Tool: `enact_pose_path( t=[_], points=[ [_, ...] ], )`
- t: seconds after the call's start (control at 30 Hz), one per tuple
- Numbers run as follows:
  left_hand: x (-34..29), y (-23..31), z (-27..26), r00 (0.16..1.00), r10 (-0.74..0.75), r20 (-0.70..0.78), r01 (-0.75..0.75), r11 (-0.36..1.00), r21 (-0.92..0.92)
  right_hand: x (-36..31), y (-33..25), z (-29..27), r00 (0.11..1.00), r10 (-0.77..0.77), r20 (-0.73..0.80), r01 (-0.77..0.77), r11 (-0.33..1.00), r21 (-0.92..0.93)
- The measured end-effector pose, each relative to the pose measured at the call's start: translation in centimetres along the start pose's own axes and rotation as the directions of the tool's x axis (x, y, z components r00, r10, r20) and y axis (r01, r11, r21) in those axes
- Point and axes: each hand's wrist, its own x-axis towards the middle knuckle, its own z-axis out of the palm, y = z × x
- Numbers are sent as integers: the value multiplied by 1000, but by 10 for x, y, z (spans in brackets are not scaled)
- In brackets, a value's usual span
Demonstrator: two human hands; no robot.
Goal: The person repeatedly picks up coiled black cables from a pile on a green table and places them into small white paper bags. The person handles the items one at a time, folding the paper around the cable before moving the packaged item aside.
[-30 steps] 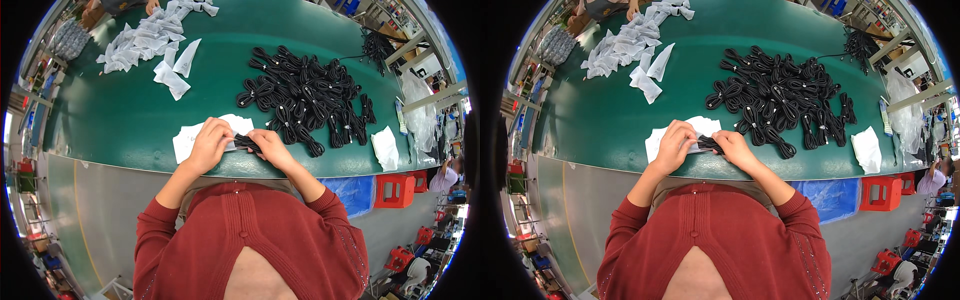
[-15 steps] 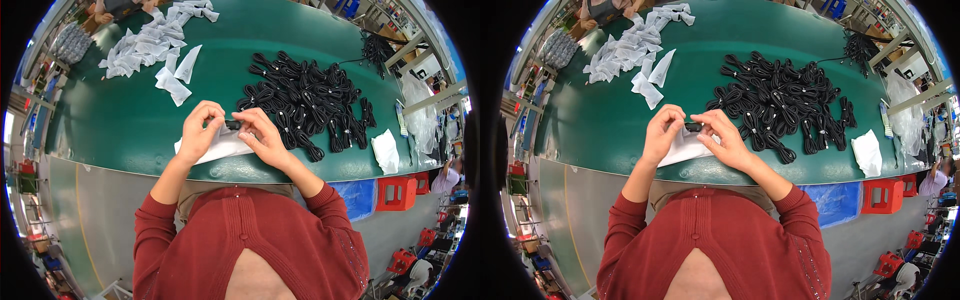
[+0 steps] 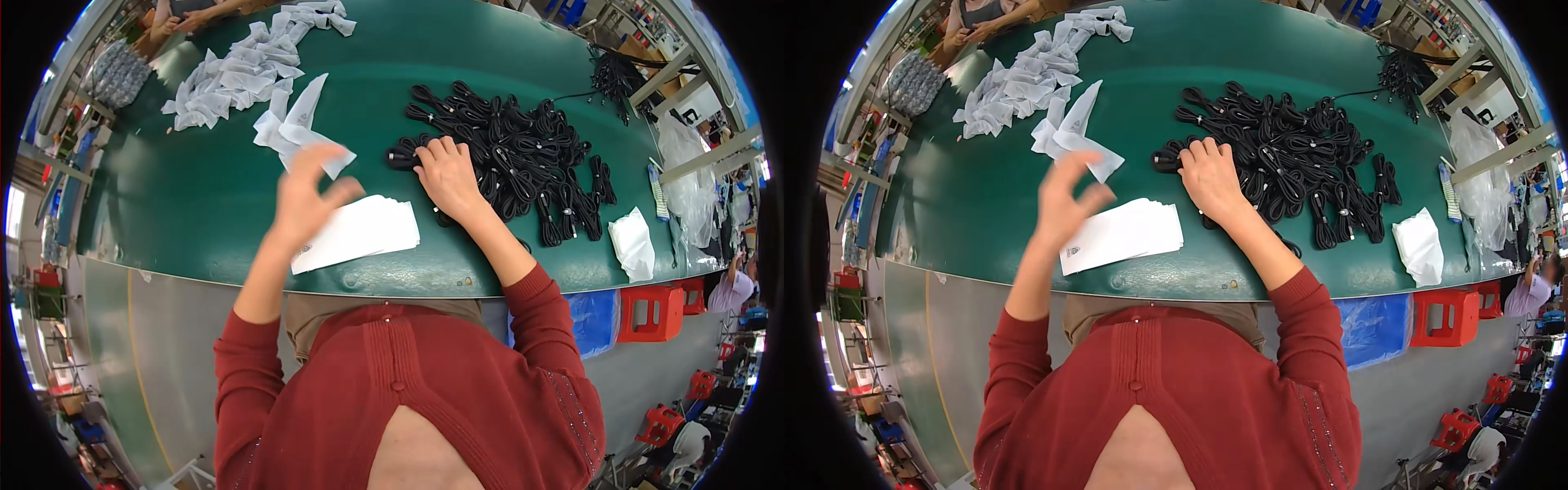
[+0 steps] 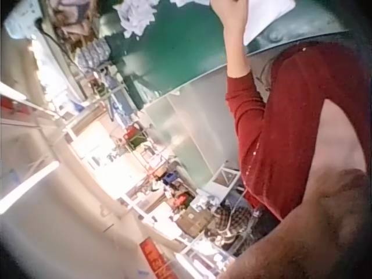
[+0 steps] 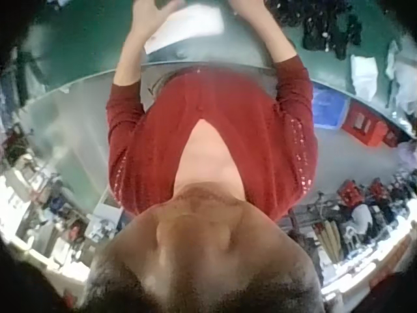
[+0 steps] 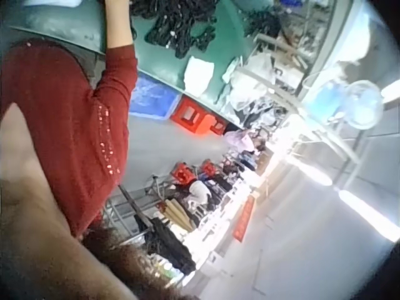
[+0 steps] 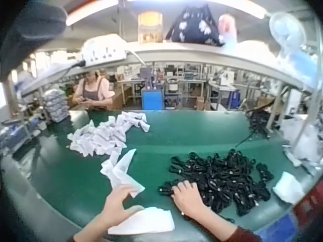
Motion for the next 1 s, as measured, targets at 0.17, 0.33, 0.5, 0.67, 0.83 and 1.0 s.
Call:
enact_pose_path(
  t=[0.17,0.33,0.5,0.67,0.83,1.0],
  points=[
    [-46,22,33,884,-104,456,-13,969,247,0,-13,-10,981,134,-141,-111,981,156],
    [-51,20,32,862,-10,507,-55,992,114,-11,-32,-23,920,387,66,-311,616,724],
    [-60,24,32,956,76,285,-94,994,50,-36,-46,-32,831,438,344,-501,317,806],
    [-70,21,40,990,38,135,-41,999,16,-53,-60,-42,824,405,397,-528,292,797],
    [-70,16,55,989,0,149,-5,999,35,-61,-70,-37,892,383,241,-391,385,836],
    [-70,14,57,976,-198,95,210,969,-132,-67,-70,-41,956,280,90,-245,589,770]
  ],
)
